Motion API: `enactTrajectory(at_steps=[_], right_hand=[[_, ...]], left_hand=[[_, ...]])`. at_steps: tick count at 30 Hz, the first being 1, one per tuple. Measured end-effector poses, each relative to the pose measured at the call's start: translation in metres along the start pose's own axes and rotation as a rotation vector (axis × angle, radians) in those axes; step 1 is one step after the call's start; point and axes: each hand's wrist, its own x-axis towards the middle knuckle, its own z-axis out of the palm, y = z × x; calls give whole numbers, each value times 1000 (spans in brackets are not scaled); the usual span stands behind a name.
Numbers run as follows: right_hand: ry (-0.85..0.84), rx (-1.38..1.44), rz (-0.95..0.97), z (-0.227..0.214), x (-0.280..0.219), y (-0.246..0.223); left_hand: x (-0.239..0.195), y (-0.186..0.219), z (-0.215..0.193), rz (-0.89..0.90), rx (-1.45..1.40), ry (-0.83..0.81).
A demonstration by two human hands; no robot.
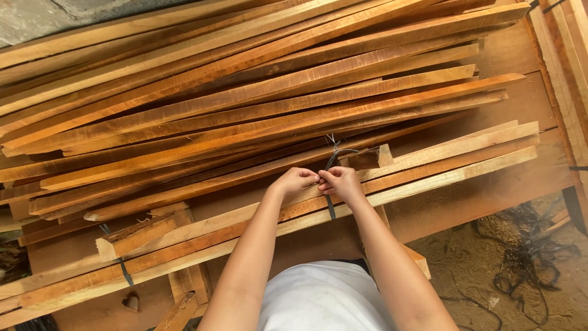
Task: The person aligns several thin wooden planks on a wooden rack and secures them together using black plastic ties. They wrap the ties around the planks and knot them by hand to create a bundle.
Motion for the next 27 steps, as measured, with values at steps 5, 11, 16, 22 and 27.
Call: enactTrajectory(at_steps=[5,11,16,22,27], right_hand=[[21,-14,-19,1,-5,-6],[89,-77,-63,4,-19,-8],[165,-677,-617,-1,-14,16],[119,-1066,-764,0,-6,8],[78,-1119,-512,5,-13,-1]], left_hand=[[12,-7,5,-62,-141,-12],[4,3,8,-103,-136,42],[8,-7,16,39,-46,64],[2,-8,17,154,11,122],[-14,4,15,144,-16,117]])
